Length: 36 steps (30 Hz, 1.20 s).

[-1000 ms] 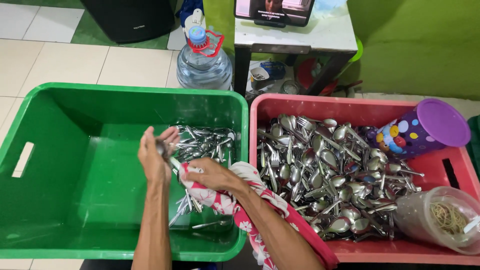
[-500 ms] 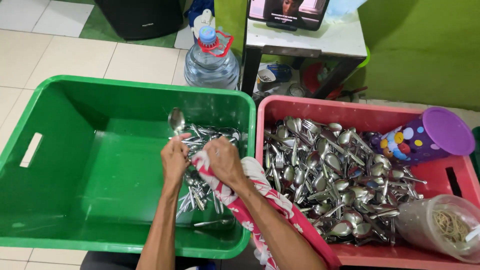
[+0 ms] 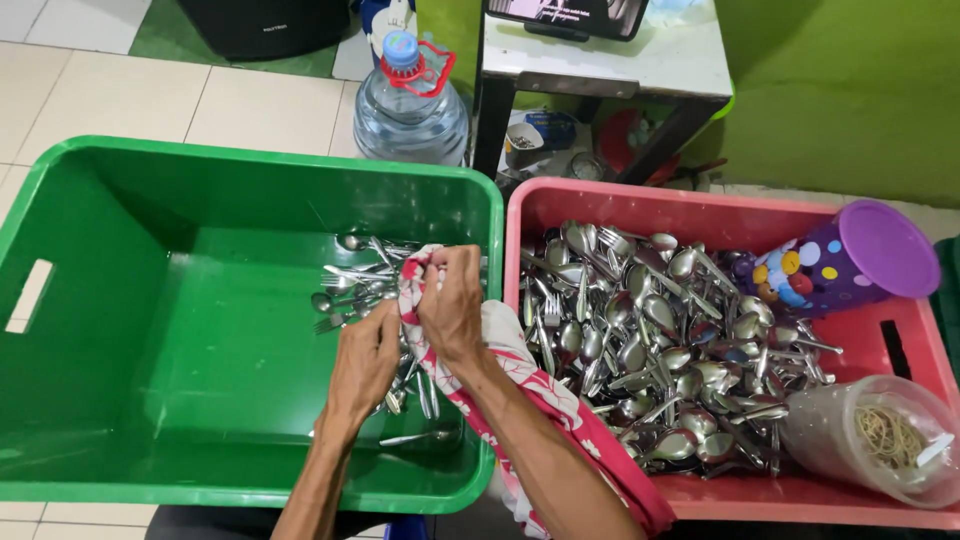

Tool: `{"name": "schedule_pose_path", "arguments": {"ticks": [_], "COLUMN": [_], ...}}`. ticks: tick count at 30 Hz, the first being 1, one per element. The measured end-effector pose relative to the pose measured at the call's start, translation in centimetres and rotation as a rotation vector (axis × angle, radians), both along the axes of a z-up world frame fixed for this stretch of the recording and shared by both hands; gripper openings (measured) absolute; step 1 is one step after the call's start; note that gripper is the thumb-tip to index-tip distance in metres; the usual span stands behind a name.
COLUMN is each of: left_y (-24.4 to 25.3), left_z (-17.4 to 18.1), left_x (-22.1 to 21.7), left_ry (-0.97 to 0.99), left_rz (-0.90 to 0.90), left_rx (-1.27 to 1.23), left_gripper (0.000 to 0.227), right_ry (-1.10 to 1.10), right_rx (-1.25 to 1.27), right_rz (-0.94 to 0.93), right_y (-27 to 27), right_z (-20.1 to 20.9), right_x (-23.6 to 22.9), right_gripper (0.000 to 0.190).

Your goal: Polish individual spoons and forks with a cloth and sort them from one bin into another.

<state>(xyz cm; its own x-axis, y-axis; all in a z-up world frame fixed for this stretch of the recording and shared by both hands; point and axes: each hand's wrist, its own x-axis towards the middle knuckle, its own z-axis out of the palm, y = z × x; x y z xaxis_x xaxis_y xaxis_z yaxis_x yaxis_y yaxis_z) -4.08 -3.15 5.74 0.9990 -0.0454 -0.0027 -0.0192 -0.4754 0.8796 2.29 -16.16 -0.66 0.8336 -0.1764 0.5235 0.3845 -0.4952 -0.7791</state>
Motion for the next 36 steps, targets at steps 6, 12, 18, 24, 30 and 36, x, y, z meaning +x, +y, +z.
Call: {"name": "schedule_pose_path", "arguments": {"ticks": [6, 12, 18, 24, 30, 36], "left_y": [1.3, 1.8, 3.5, -5.2, -1.7, 4.9], "left_z": [-0.6, -1.4, -1.0, 10.5, 6.9, -10.6], "left_x": [-0.7, -2.3, -1.9, -0.6, 4.8, 9.3], "left_ry": [-0.189, -0.186, 0.103, -0.147, -0.391, 0.207], "left_rz": [0.161, 0.044, 0.256, -0.340, -0.025, 0.078], "left_rx": [0.214, 0.253, -0.175, -0.197, 0.018, 0.519], "left_gripper": [0.020, 0.018, 0.028, 0.057, 0.033, 0.028], "right_ry": [-0.064, 0.102, 0.534, 0.471, 0.844, 0.353], "right_rx": [0.045, -0.039, 0.067, 0.219, 0.166, 0.148], "right_rz": [-0.076, 0.124, 0.095, 0.336, 0.365, 0.138], "right_y": [-0.8, -0.2, -0.7, -0.6, -1.9, -2.4], "right_z": [-0.1, 1.0, 0.0, -1.8, -4.9, -6.7], "right_x": [0.4, -0.5, 0.1, 0.9, 2.0, 1.7], "right_gripper": [0.020, 0.017, 0.015, 0.019, 0.078, 0.033]}}
